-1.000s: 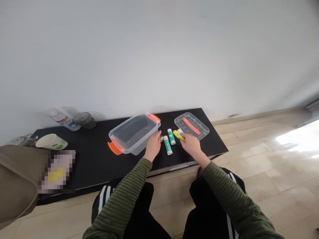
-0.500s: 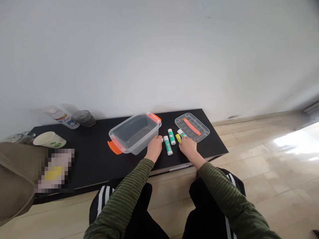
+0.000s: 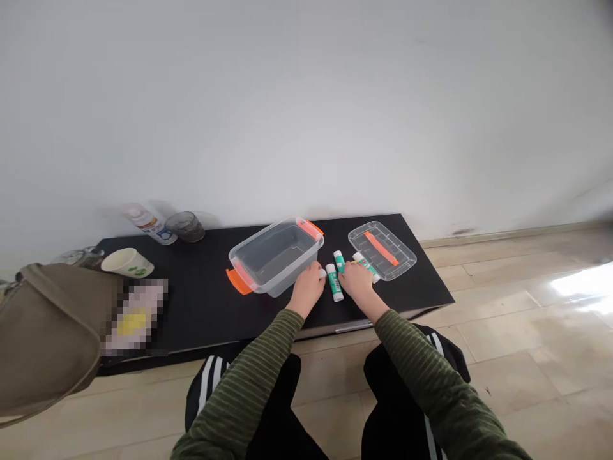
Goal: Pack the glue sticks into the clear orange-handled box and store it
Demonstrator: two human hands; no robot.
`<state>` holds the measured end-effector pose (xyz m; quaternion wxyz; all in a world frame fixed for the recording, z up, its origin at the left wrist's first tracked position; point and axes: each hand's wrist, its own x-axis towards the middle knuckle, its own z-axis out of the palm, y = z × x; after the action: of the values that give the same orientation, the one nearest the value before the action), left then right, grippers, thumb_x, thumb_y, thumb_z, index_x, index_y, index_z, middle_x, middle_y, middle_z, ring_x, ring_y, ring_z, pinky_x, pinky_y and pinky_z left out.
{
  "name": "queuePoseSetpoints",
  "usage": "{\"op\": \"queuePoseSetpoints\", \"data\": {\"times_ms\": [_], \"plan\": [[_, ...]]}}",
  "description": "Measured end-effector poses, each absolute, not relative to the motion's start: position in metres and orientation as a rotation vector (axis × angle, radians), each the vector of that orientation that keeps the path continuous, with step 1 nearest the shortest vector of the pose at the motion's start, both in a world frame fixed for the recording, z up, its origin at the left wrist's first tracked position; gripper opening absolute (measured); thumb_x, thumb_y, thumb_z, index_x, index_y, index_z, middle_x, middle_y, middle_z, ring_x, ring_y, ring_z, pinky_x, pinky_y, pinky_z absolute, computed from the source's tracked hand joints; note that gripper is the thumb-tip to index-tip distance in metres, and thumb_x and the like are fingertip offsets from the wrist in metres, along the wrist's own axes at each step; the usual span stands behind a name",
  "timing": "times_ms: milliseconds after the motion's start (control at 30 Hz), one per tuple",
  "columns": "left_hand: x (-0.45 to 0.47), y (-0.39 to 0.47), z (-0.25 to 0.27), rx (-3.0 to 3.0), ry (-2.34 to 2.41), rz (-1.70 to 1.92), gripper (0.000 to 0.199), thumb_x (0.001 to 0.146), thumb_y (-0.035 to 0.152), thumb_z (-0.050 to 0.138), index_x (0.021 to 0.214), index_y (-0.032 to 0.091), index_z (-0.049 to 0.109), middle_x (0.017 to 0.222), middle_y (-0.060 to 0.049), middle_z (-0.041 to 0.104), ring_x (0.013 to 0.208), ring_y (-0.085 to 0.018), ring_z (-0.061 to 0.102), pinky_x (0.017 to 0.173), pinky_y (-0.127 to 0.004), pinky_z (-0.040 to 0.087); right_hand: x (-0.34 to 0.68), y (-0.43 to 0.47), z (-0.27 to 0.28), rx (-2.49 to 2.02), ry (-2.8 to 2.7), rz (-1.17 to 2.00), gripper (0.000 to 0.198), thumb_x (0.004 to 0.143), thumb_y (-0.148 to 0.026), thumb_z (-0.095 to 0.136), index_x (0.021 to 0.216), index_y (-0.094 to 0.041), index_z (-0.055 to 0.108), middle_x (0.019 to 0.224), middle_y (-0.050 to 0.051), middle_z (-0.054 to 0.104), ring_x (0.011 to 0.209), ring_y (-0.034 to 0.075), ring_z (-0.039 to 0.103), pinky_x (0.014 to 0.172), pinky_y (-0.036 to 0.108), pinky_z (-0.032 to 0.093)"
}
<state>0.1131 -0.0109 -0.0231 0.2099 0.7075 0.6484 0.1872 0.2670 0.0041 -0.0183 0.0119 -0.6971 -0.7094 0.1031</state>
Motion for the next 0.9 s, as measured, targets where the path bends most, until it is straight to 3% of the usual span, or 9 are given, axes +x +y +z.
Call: {"op": "queuePoseSetpoints", "data": {"times_ms": [233, 400, 500, 633, 900], "plan": [[0.115, -0.007, -0.025, 1.03, 1.265, 1.085, 0.014, 0.087, 0.019, 0.06, 0.101, 0.018, 0.059, 0.101, -0.009, 0.068, 0.092, -0.02, 0.07, 0.09, -0.041, 0.055, 0.271, 0.01, -0.01, -2.199, -2.134, 0.38, 0.031, 0.094, -0.032, 0.052, 0.104, -0.009, 0.069, 0.106, 0.02, 0.071, 0.101, 0.031, 0.068, 0.079, 0.036, 0.047], [0.116, -0.007, -0.019, 0.53, 0.974, 1.191, 0.004, 0.089, 0.017, 0.059, 0.092, 0.015, 0.058, 0.092, -0.008, 0.071, 0.09, -0.019, 0.074, 0.099, -0.041, 0.053, 0.29, -0.006, 0.007, -1.947, -2.042, 0.458, 0.025, 0.093, -0.036, 0.054, 0.098, -0.018, 0.07, 0.09, 0.007, 0.071, 0.087, 0.021, 0.067, 0.075, 0.028, 0.043], [0.114, -0.007, -0.015, 0.448, 0.9, 1.238, 0.004, 0.088, 0.017, 0.062, 0.089, 0.015, 0.059, 0.094, -0.009, 0.072, 0.096, -0.02, 0.074, 0.102, -0.04, 0.052, 0.298, -0.023, 0.009, -1.693, -2.016, 0.518, 0.021, 0.091, -0.03, 0.057, 0.105, -0.019, 0.069, 0.088, 0.003, 0.069, 0.082, 0.016, 0.064, 0.076, 0.025, 0.043], [0.114, -0.008, -0.013, 0.473, 0.875, 1.271, 0.013, 0.084, 0.024, 0.069, 0.091, 0.016, 0.062, 0.099, -0.009, 0.073, 0.097, -0.02, 0.072, 0.102, -0.042, 0.052, 0.303, -0.038, 0.003, -1.49, -2.016, 0.585, 0.025, 0.088, -0.025, 0.058, 0.11, -0.017, 0.067, 0.095, 0.005, 0.069, 0.083, 0.016, 0.062, 0.079, 0.026, 0.046], [0.118, -0.015, -0.009, 0.558, 0.873, 1.267, 0.026, 0.082, 0.033, 0.074, 0.102, 0.018, 0.065, 0.097, -0.004, 0.07, 0.085, -0.014, 0.07, 0.096, -0.038, 0.055, 0.313, -0.045, 0.0, -1.476, -2.063, 0.559, 0.032, 0.088, -0.022, 0.056, 0.119, -0.019, 0.064, 0.111, 0.007, 0.07, 0.099, 0.02, 0.064, 0.088, 0.03, 0.047]]}}
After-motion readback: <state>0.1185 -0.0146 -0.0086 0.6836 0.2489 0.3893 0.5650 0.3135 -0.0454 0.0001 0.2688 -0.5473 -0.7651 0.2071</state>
